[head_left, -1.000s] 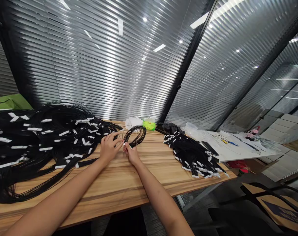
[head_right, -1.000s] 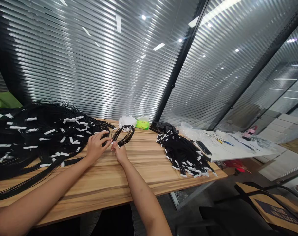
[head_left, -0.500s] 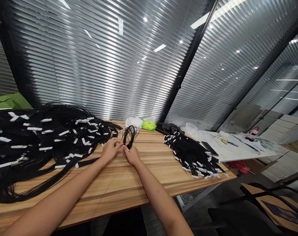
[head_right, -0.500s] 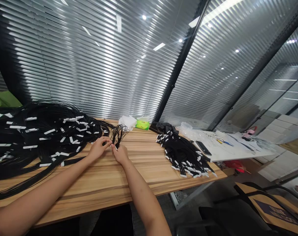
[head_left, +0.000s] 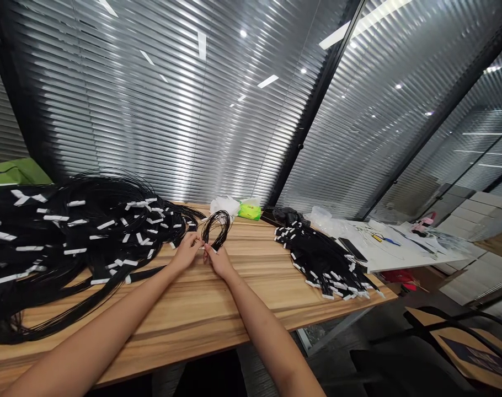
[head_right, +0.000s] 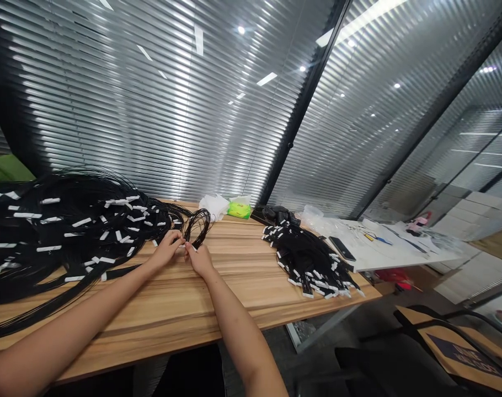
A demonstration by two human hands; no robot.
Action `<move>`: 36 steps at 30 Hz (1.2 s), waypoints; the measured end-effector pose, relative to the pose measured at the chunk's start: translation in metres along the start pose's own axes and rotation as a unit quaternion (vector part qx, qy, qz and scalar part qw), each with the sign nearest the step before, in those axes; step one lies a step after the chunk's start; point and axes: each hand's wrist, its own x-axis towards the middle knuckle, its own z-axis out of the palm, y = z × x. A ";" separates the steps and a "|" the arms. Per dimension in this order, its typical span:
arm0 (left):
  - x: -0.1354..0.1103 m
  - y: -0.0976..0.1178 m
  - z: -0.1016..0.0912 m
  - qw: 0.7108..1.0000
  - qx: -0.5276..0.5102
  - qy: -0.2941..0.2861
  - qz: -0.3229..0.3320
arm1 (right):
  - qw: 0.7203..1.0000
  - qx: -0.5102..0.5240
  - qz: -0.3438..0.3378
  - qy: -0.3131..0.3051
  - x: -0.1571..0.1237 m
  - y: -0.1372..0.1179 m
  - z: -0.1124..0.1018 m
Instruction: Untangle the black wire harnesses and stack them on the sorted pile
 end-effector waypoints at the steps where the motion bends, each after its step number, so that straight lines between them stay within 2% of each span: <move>1: 0.002 0.000 0.000 1.000 -0.010 0.003 -0.002 | 1.000 0.022 -0.001 -0.002 0.000 0.000 0.002; 9: 0.007 0.007 -0.006 0.997 -0.077 0.022 0.005 | 0.991 0.134 -0.008 -0.013 0.003 -0.003 0.004; 18: 0.002 0.020 -0.011 0.991 -0.115 0.026 0.063 | 0.982 0.186 -0.016 0.005 0.005 0.001 0.004; 24: 0.002 0.017 -0.010 0.984 -0.132 0.106 0.062 | 0.975 0.216 -0.036 0.039 0.007 -0.001 0.003; 26: 0.003 0.013 -0.010 0.984 -0.124 0.116 0.049 | 0.973 0.223 -0.039 0.042 0.007 -0.003 0.002; 33: 0.002 0.004 -0.005 0.993 -0.105 0.048 0.004 | 0.975 0.215 -0.041 0.020 0.005 -0.003 0.002; 36: 0.002 0.003 -0.004 0.994 -0.093 0.051 0.002 | 0.978 0.202 -0.041 0.008 0.005 -0.001 0.003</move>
